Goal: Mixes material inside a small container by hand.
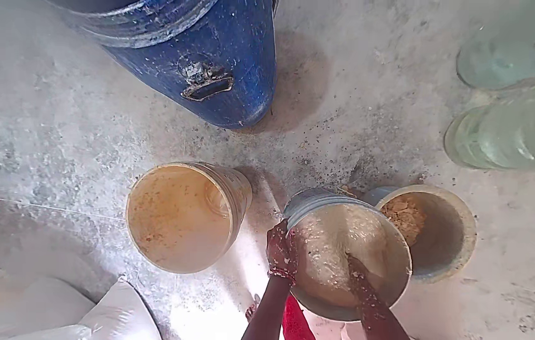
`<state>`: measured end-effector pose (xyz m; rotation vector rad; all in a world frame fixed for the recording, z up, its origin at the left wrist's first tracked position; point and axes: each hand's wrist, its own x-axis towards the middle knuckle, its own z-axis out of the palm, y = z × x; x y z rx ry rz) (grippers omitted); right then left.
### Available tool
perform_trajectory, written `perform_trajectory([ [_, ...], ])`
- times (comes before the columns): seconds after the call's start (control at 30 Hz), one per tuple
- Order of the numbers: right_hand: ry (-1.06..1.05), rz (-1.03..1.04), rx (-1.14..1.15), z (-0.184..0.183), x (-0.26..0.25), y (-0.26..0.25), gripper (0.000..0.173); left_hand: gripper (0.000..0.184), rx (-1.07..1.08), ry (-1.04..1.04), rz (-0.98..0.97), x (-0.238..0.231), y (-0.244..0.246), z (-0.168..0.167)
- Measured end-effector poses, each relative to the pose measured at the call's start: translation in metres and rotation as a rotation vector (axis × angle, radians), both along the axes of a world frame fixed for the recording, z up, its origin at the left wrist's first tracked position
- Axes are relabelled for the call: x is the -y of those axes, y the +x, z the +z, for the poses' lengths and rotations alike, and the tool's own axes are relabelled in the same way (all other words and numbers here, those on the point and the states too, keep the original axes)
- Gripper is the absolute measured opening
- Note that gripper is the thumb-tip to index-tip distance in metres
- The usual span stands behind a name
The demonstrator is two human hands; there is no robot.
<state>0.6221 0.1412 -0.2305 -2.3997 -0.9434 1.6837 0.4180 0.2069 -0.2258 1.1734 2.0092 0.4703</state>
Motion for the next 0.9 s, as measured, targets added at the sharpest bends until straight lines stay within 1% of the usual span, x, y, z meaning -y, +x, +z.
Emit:
perform_trajectory([
  [0.03,0.002,-0.019,-0.026,0.012,0.009,-0.010,0.048,0.041,0.001,0.003,-0.001,0.001,0.000,0.000],
  [0.1,-0.120,-0.004,-0.048,0.038,0.006,-0.034,0.050,0.043,-0.003,0.012,0.000,0.002,-0.001,-0.001],
  [0.17,-0.208,0.137,0.007,0.037,-0.001,-0.054,0.050,0.042,0.000,0.003,0.000,0.001,-0.001,0.000],
  [0.2,-0.203,0.187,0.022,0.031,-0.003,-0.059,0.051,0.042,0.002,-0.016,-0.003,-0.001,0.000,0.001],
  [0.23,-0.175,0.210,0.011,0.028,-0.004,-0.061,0.052,0.042,0.007,-0.040,-0.004,-0.002,0.000,0.003],
  [0.27,-0.141,0.182,-0.024,0.029,-0.007,-0.062,0.053,0.041,0.007,-0.059,-0.009,-0.002,0.000,0.004],
  [0.33,-0.071,0.093,-0.090,0.036,-0.014,-0.056,0.054,0.040,-0.009,-0.058,-0.016,0.000,0.000,0.004],
  [0.43,0.057,0.020,-0.090,0.039,-0.010,-0.032,0.054,0.041,-0.004,-0.055,0.000,0.000,0.000,0.001],
  [0.5,0.081,-0.023,-0.086,0.055,-0.010,-0.010,0.051,0.040,0.011,-0.073,-0.004,-0.002,0.000,0.003],
  [0.57,0.089,-0.046,-0.047,0.063,-0.016,0.007,0.048,0.040,0.010,-0.080,-0.012,-0.003,0.000,0.004],
  [0.63,0.116,-0.124,-0.088,0.058,-0.014,0.022,0.046,0.039,0.011,-0.093,0.000,-0.003,0.000,0.004],
  [0.7,0.081,-0.190,-0.142,0.050,-0.013,0.030,0.042,0.040,0.009,-0.111,0.003,-0.004,0.000,0.006],
  [0.77,0.081,-0.114,-0.104,0.035,-0.013,0.027,0.039,0.040,0.004,-0.118,0.001,-0.005,0.001,0.006],
  [0.8,-0.013,-0.027,-0.051,0.037,-0.025,0.020,0.037,0.041,-0.002,-0.127,-0.005,-0.005,0.001,0.006],
  [0.83,-0.143,0.117,-0.004,0.040,-0.036,0.016,0.038,0.041,-0.013,-0.127,-0.017,-0.004,0.001,0.005],
  [0.87,-0.209,0.245,0.044,0.038,-0.037,0.017,0.040,0.041,-0.018,-0.122,-0.026,-0.004,0.000,0.005],
  [0.9,-0.223,0.244,0.061,0.038,-0.033,0.018,0.040,0.041,-0.026,-0.113,-0.034,-0.004,0.000,0.004],
])
